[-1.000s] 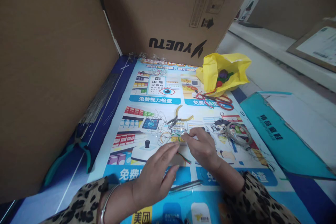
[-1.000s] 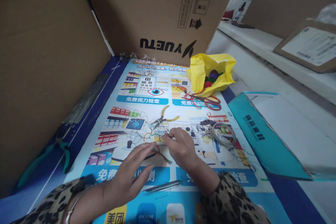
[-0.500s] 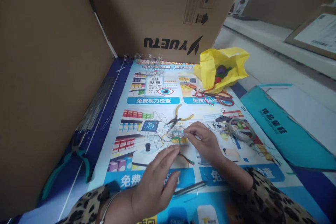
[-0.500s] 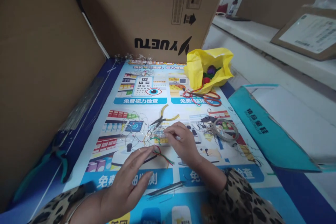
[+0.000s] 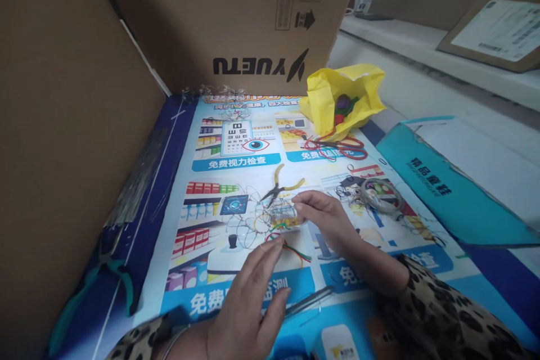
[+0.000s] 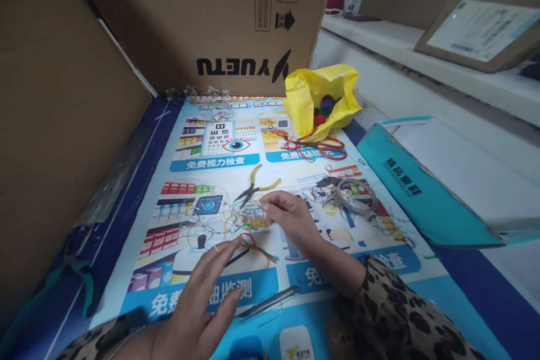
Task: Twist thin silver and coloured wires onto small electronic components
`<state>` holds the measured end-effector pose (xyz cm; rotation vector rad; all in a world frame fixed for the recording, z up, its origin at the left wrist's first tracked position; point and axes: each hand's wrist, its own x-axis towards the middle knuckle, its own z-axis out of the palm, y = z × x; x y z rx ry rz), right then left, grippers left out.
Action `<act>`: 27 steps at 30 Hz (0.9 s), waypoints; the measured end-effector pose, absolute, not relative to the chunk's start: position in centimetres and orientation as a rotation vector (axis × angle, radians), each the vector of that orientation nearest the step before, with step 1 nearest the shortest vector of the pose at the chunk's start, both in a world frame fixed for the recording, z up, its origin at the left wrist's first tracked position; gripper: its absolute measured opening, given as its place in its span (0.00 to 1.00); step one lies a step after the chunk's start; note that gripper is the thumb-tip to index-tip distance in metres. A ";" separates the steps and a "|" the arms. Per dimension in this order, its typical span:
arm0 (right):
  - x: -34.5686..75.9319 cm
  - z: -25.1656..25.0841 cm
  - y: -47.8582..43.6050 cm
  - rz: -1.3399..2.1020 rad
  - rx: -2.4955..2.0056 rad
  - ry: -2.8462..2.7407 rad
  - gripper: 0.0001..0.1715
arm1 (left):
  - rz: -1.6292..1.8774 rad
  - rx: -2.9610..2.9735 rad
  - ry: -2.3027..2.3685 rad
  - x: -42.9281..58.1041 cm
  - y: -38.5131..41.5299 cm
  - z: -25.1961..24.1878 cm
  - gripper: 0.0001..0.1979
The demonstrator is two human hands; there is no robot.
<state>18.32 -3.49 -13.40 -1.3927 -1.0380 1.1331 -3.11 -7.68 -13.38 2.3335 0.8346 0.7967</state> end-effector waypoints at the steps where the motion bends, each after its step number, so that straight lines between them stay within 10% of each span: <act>1: 18.3 -13.4 -3.5 1.137 -1.391 -1.026 0.11 | 0.806 2.337 0.839 -3.1 -7.7 -13.4 0.31; 27: 18.9 -13.8 -3.5 1.172 -1.295 -1.055 0.11 | 0.722 2.162 1.097 -2.5 -8.7 -13.4 0.29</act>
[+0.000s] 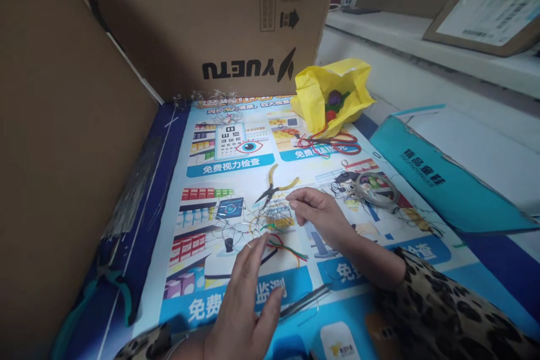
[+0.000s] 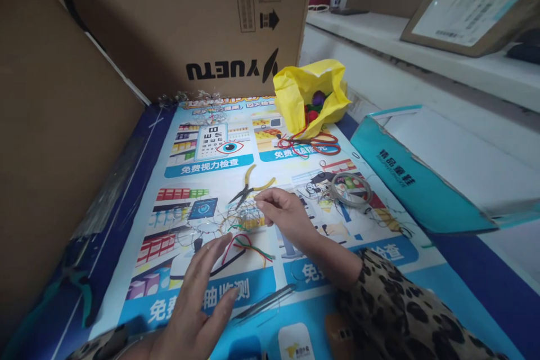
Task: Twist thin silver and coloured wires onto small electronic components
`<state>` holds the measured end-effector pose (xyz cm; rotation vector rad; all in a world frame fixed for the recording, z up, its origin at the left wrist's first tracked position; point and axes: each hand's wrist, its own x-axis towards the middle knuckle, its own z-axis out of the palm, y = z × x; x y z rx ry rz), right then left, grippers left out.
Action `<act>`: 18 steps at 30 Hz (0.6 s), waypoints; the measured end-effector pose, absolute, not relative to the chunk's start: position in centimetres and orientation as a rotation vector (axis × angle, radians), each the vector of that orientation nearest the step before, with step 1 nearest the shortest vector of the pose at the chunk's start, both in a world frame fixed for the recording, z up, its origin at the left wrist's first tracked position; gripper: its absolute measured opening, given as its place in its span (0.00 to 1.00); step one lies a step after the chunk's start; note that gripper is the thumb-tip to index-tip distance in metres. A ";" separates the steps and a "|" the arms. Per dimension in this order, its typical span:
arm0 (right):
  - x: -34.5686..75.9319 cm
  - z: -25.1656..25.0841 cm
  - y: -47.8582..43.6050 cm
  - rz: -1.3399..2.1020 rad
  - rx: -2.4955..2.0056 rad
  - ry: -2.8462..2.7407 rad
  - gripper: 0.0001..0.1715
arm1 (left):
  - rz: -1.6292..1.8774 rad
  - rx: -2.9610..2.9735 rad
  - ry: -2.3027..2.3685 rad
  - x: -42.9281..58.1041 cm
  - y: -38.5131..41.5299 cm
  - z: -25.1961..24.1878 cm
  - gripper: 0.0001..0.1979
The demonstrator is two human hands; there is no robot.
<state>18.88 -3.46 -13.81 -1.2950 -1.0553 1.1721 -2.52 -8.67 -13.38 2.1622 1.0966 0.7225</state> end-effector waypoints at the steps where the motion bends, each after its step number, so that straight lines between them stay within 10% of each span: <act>1: 18.9 -13.8 -3.5 1.172 -1.293 -1.055 0.12 | 0.721 2.161 1.108 -2.5 -8.7 -13.3 0.29; 18: 18.8 -13.7 -3.5 1.107 -1.386 -1.147 0.12 | 0.785 2.236 0.935 -2.6 -9.3 -13.1 0.30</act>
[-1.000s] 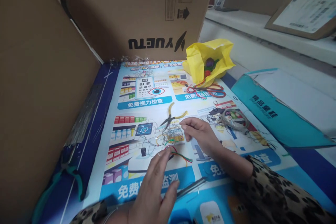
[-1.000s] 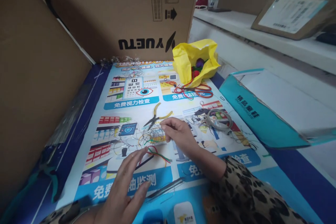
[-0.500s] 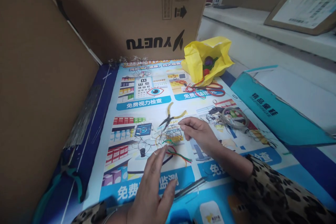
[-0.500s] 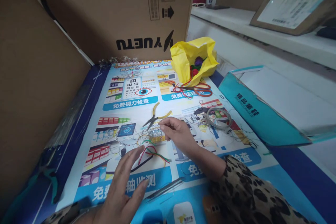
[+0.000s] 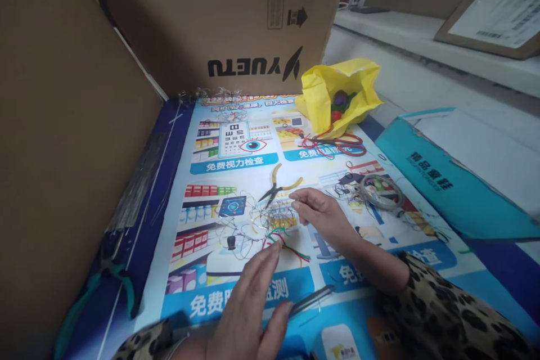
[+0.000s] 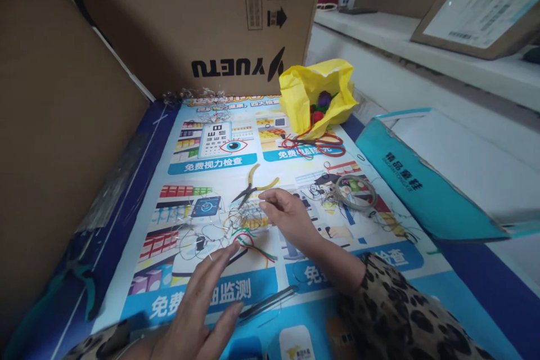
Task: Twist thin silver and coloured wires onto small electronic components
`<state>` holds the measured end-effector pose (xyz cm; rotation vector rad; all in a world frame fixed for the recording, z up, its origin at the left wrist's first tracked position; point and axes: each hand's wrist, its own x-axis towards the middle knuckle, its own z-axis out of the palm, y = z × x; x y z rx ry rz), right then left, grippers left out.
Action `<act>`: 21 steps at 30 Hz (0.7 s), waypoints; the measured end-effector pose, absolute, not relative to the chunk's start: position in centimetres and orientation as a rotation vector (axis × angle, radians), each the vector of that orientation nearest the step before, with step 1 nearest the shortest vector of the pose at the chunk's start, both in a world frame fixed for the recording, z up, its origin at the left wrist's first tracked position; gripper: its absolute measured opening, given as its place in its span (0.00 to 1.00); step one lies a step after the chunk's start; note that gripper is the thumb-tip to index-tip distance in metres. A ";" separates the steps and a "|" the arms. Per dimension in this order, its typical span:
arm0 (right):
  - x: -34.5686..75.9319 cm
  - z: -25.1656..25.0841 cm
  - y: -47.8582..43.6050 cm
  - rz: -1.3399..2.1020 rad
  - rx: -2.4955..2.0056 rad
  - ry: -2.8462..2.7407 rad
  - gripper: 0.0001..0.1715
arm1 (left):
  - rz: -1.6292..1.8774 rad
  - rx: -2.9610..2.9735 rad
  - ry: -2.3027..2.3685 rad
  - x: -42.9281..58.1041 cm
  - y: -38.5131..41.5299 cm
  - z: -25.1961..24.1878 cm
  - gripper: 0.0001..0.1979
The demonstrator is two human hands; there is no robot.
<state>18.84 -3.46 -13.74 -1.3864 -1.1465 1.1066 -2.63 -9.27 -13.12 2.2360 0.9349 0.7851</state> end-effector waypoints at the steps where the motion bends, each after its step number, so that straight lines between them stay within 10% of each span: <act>1: 18.8 -13.8 -3.5 1.107 -1.396 -1.145 0.12 | 0.778 2.233 0.932 -2.6 -9.4 -13.2 0.30; 21: 18.6 -13.6 -3.6 1.202 -1.396 -1.144 0.14 | 0.647 2.298 0.836 -3.0 -9.7 -13.8 0.37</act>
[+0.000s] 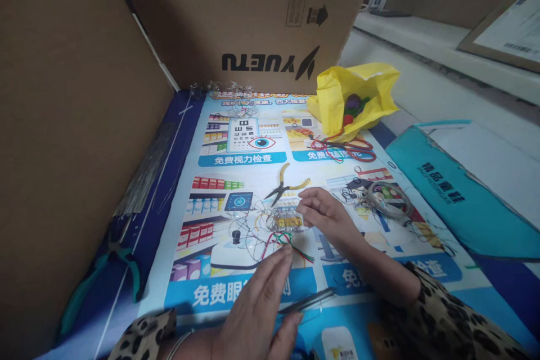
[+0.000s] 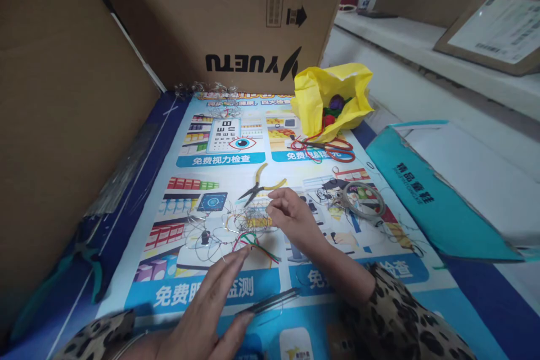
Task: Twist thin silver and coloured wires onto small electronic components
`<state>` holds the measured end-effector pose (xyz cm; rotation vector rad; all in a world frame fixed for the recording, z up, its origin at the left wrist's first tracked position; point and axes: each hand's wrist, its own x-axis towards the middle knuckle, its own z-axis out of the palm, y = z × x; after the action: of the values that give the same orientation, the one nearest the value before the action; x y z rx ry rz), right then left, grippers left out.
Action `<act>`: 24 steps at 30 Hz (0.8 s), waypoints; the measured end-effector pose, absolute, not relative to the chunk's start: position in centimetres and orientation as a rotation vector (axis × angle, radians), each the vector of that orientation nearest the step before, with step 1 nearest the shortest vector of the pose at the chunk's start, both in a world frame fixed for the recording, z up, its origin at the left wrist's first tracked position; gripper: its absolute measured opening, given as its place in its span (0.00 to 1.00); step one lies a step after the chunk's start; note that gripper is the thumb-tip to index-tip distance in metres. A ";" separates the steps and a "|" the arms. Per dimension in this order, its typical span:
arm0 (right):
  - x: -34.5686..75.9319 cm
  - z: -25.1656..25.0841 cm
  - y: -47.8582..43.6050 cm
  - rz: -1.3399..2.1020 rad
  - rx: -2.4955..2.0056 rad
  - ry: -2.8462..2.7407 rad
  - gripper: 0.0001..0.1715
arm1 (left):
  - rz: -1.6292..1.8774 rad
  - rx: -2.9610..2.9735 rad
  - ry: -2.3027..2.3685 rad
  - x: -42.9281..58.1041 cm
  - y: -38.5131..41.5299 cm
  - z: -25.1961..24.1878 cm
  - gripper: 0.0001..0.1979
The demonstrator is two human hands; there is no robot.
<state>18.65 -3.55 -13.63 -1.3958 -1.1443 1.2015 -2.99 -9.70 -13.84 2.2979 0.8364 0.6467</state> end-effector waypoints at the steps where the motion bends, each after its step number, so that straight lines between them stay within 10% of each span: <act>1: 18.6 -13.6 -3.5 1.213 -1.400 -1.170 0.16 | 0.637 2.315 0.827 -3.0 -9.6 -13.8 0.38; 24: 18.0 -11.7 -2.3 1.060 -1.584 -1.363 0.08 | 0.572 2.169 0.968 -2.6 -9.6 -12.9 0.40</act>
<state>17.98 -2.25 -11.70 -1.5842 -1.3635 1.0599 -2.56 -9.61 -12.90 2.1685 0.9680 0.5719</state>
